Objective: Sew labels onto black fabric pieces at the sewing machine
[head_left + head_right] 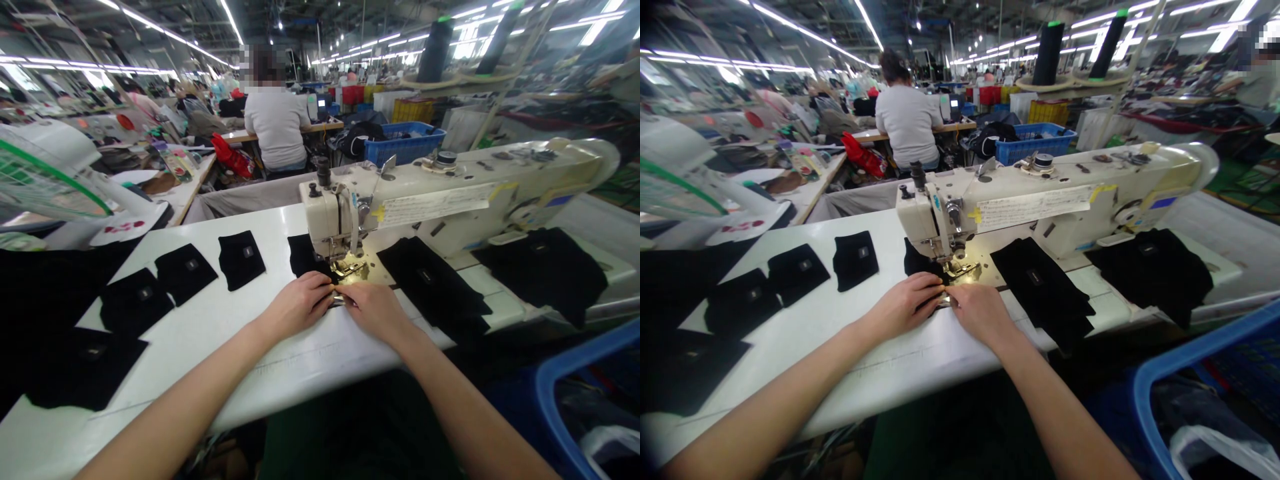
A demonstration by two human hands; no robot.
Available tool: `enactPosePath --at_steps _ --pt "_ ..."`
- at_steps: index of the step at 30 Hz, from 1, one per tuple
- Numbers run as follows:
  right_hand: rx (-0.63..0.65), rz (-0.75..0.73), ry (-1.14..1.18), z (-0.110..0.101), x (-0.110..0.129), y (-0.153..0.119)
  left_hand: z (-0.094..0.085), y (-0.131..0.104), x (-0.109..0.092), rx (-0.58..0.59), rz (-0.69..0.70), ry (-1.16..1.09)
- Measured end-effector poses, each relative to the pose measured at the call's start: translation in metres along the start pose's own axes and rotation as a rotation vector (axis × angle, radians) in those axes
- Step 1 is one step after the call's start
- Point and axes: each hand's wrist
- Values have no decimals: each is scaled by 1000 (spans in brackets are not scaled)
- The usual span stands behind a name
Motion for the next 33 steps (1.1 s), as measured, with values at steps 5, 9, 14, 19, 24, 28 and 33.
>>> enactPosePath --at_steps 5,9,14,19,24,28,33 --pt "13 25 -25 0 1 -6 -1 4 13 -12 -14 20" --pt "17 32 -35 0 0 -9 -3 8 22 -10 -27 31" --pt "15 40 -40 -2 1 -15 -3 11 28 -37 -44 34" --pt "2 58 -44 0 7 -30 -2 11 29 -61 -40 31" --pt "-100 79 -96 10 13 -44 0 9 30 -76 -53 -3" --pt "-219 49 -89 18 15 -48 4 7 30 -116 -121 -12" --pt "-348 32 78 13 5 -55 5 1 35 -121 -263 128"
Point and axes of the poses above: each hand's wrist, its own y-axis towards the middle knuckle, its own z-axis out of the palm, x = y × z, and after that the axes turned 15 degrees about -y, right-handed
